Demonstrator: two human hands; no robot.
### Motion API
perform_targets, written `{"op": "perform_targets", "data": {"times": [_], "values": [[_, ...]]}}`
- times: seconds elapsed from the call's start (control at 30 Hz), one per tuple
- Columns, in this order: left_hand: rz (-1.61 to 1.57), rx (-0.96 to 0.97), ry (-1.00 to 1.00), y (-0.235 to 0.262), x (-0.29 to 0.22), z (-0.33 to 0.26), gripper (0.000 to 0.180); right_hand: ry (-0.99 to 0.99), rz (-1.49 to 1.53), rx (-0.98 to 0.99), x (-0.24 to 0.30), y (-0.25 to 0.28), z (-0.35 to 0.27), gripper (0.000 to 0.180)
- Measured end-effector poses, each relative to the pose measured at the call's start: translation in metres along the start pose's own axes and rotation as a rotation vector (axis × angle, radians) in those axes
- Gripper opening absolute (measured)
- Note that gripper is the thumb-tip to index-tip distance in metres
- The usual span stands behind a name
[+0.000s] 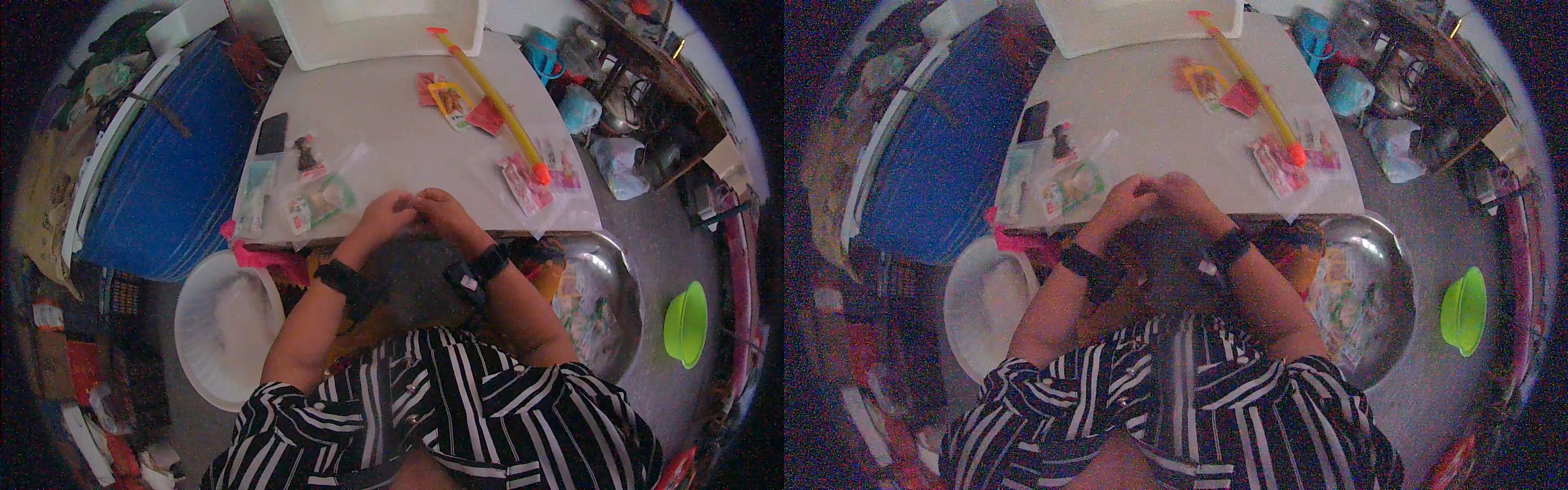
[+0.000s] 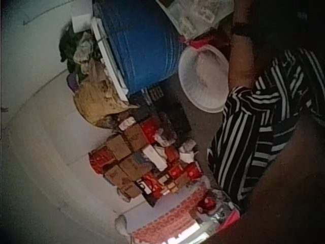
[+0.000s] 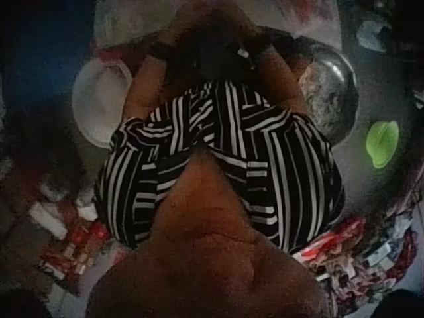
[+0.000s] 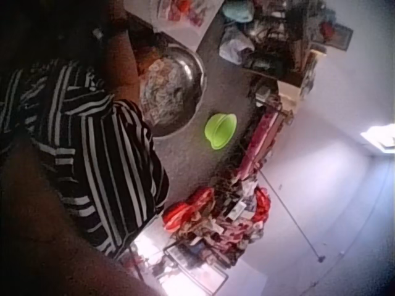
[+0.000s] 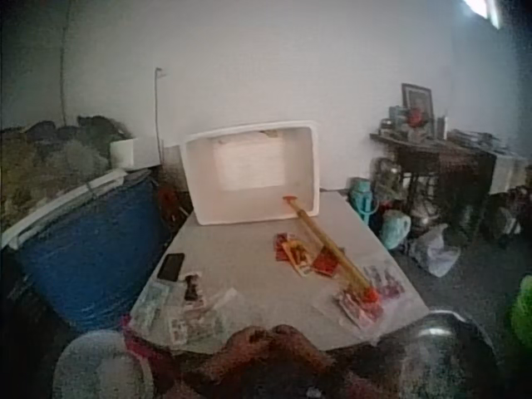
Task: The person sits on the floor and sorts various small packaged items from a table into a metal bowl. They pick up individual packets, briefly inspect them, and place them into the bowl, repeating this process for multiple items.
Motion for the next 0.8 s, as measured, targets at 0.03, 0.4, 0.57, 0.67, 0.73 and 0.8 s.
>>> {"op": "perform_targets", "data": {"times": [0.03,0.4,0.57,0.67,0.73,0.8], "values": [[0.022,-0.01,0.005,0.001,0.0,0.0,0.025,-0.004,0.029,-0.009,0.002,0.001,0.0,0.017],[0.074,-0.042,0.103,0.001,0.005,0.005,0.022,-0.014,-0.179,-0.009,0.0,0.001,0.001,0.015],[0.115,-0.051,0.098,0.0,0.003,0.004,0.023,-0.105,-0.198,0.01,-0.016,0.001,-0.001,0.014],[0.094,-0.059,0.084,0.001,0.001,0.003,0.022,0.048,-0.117,0.018,-0.012,0.004,-0.001,0.013],[0.038,-0.031,0.121,0.002,0.002,0.002,0.022,0.138,-0.113,0.049,-0.003,0.006,0.001,0.012],[-0.076,0.032,0.186,0.007,0.004,-0.001,0.021,0.238,-0.196,0.079,0.015,0.01,0.004,0.01]]}}
Point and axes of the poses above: each hand's wrist, its own z-axis towards the middle knuckle, its own y-axis out of the back of the hand, x = y × z, the point moved 6 cm from there along z, towards the middle knuckle, and after that the axes turned 14 degrees about y, right-handed, at the moved point
